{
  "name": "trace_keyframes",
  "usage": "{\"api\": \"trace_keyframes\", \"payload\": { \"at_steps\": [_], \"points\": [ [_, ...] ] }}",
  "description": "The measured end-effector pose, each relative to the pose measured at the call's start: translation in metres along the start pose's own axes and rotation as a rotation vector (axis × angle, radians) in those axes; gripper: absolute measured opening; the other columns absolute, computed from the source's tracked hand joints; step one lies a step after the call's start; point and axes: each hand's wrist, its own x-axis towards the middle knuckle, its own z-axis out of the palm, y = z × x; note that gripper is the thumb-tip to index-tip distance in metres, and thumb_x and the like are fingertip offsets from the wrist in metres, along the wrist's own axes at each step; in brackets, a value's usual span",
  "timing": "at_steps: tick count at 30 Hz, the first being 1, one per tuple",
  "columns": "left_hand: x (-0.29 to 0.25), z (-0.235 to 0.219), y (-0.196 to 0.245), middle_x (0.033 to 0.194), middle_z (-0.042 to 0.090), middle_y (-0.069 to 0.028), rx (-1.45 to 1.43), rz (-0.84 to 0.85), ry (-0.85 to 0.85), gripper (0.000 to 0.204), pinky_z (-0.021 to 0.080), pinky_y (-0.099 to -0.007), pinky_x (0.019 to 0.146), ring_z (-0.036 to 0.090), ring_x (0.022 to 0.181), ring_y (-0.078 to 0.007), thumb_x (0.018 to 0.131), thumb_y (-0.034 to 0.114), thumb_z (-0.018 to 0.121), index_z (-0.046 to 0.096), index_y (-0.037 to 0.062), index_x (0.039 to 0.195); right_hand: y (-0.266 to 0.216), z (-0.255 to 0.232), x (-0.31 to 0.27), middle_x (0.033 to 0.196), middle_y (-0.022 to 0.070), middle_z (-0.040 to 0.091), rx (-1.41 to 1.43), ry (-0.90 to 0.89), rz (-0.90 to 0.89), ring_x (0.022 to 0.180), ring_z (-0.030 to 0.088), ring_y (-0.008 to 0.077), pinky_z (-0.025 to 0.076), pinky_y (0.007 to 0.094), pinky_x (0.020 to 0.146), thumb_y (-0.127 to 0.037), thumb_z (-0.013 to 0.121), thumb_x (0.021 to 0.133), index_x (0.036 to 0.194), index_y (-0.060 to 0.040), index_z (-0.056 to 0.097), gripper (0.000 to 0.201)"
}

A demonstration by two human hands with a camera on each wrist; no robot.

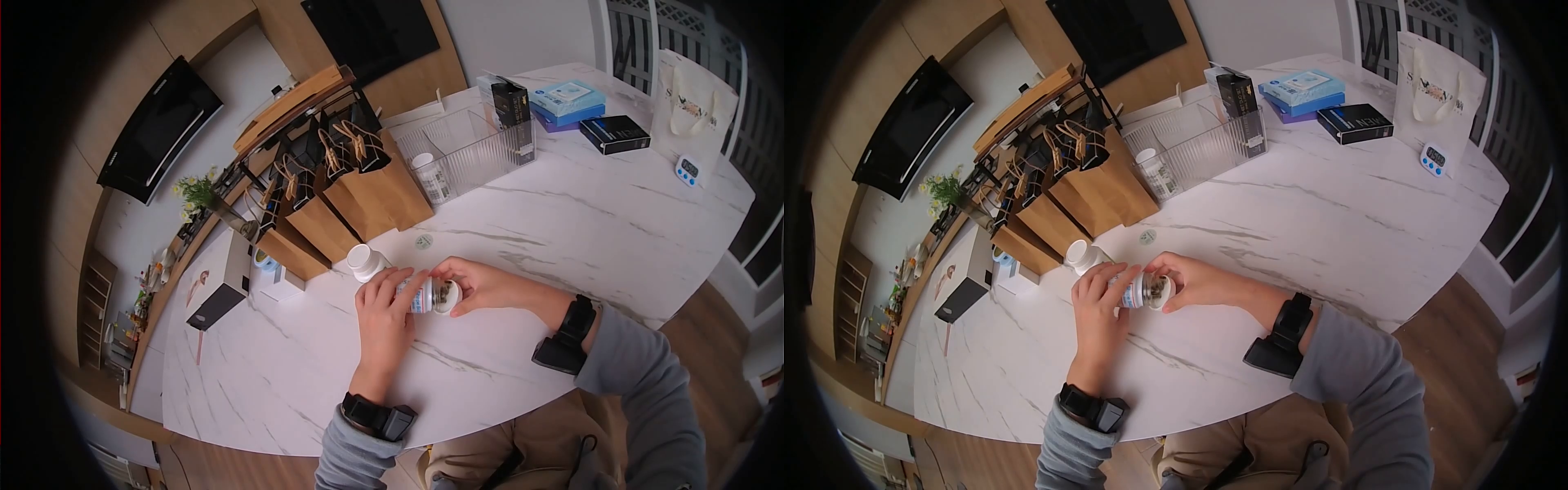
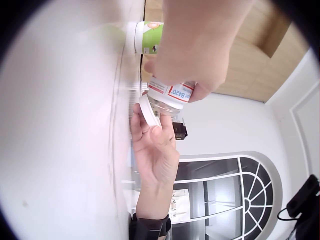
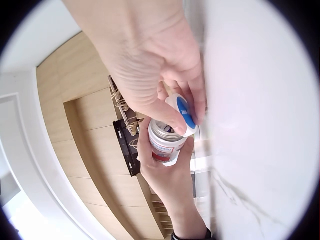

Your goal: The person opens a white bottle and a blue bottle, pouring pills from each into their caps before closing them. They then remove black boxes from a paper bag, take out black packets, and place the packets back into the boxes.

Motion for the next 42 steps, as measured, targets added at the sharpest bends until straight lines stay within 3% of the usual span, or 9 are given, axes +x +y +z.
{"api": "trace_keyframes", "payload": {
  "at_steps": [2, 7, 15, 22, 27, 30, 33, 37, 42],
  "points": [
    [0.0, 0.0, 0.0, 0.104, 0.055, -0.0025, -0.021, -0.014, 0.006, 0.057, 0.034, -0.0373, 0.089, 0.048, 0.104, -0.0239, 0.054, -0.011, 0.058, 0.059, 0.0143, 0.105, -0.001, -0.001, 0.0, 0.117, 0.0068, 0.041, -0.032, 0.002, 0.022, 0.106, 0.045, 0.0143, 0.044, 0.0281, 0.085, 0.014, 0.06, 0.068, 0.122, -0.0045, 0.034, 0.063],
    [0.0, 0.0, -0.001, 0.103, 0.055, -0.0035, -0.078, -0.053, 0.034, 0.058, 0.034, -0.0367, 0.089, 0.048, 0.102, -0.0247, 0.052, -0.01, 0.061, 0.058, 0.0124, 0.105, 0.001, -0.003, 0.001, 0.118, 0.007, 0.04, 0.013, 0.013, -0.019, 0.107, 0.045, 0.0136, 0.044, 0.0275, 0.085, 0.015, 0.059, 0.067, 0.123, -0.0046, 0.034, 0.065],
    [-0.002, 0.005, -0.003, 0.106, 0.053, -0.006, -0.27, -0.235, 0.101, 0.057, 0.044, -0.0286, 0.073, 0.049, 0.099, -0.0232, 0.059, -0.005, 0.069, 0.055, 0.0111, 0.112, -0.017, 0.002, -0.002, 0.116, 0.0056, 0.042, -0.035, 0.066, -0.061, 0.106, 0.045, 0.0123, 0.043, 0.0262, 0.085, 0.013, 0.06, 0.068, 0.123, -0.0046, 0.033, 0.064],
    [-0.004, 0.007, -0.004, 0.11, 0.051, -0.0068, -0.408, -0.333, 0.134, 0.058, 0.043, -0.0274, 0.073, 0.05, 0.099, -0.0194, 0.061, -0.003, 0.07, 0.053, 0.0098, 0.114, -0.023, 0.003, -0.003, 0.117, 0.0048, 0.042, 0.002, 0.096, -0.076, 0.107, 0.045, 0.012, 0.042, 0.0262, 0.087, 0.011, 0.058, 0.071, 0.122, -0.0053, 0.034, 0.059],
    [-0.009, 0.017, -0.016, 0.116, 0.048, -0.0073, -0.693, -0.35, 0.157, 0.062, 0.04, -0.0283, 0.087, 0.047, 0.107, -0.0164, 0.063, -0.003, 0.071, 0.043, 0.0046, 0.119, -0.025, 0.003, -0.003, 0.117, 0.0042, 0.042, 0.004, 0.137, -0.116, 0.108, 0.045, 0.0121, 0.042, 0.0262, 0.087, 0.013, 0.054, 0.07, 0.122, -0.0058, 0.034, 0.059],
    [-0.008, 0.018, -0.011, 0.122, 0.043, -0.0087, -0.985, -0.379, 0.176, 0.064, 0.035, -0.0293, 0.095, 0.043, 0.112, -0.0171, 0.064, -0.004, 0.07, 0.037, 0.0051, 0.119, -0.025, 0.002, -0.002, 0.117, 0.0039, 0.041, -0.04, 0.169, -0.151, 0.108, 0.046, 0.0114, 0.042, 0.0257, 0.087, 0.015, 0.051, 0.069, 0.121, -0.0066, 0.034, 0.059],
    [-0.01, 0.019, -0.011, 0.125, 0.039, -0.0095, -1.071, -0.363, 0.191, 0.065, 0.033, -0.0309, 0.098, 0.04, 0.116, -0.0176, 0.065, -0.004, 0.069, 0.035, 0.0067, 0.119, -0.027, 0.003, -0.002, 0.117, 0.0037, 0.041, -0.028, 0.194, -0.166, 0.107, 0.046, 0.0113, 0.043, 0.0254, 0.086, 0.016, 0.05, 0.068, 0.12, -0.007, 0.034, 0.059],
    [-0.011, 0.019, -0.01, 0.126, 0.039, -0.0098, -1.064, -0.343, 0.263, 0.065, 0.031, -0.0324, 0.099, 0.038, 0.118, -0.0188, 0.065, -0.003, 0.069, 0.033, 0.0071, 0.119, -0.027, 0.004, -0.003, 0.117, 0.0046, 0.042, -0.05, 0.21, -0.186, 0.106, 0.048, 0.0123, 0.043, 0.0249, 0.084, 0.014, 0.051, 0.069, 0.119, -0.0067, 0.035, 0.057],
    [-0.011, 0.021, -0.018, 0.122, 0.039, -0.0113, -0.828, -0.207, 0.366, 0.065, 0.028, -0.0385, 0.101, 0.036, 0.121, -0.025, 0.065, 0.001, 0.071, 0.03, 0.0079, 0.115, -0.028, 0.004, -0.002, 0.117, 0.0037, 0.041, -0.062, 0.205, -0.155, 0.106, 0.046, 0.0114, 0.043, 0.0247, 0.084, 0.015, 0.051, 0.069, 0.117, -0.0071, 0.035, 0.056]
  ]
}}
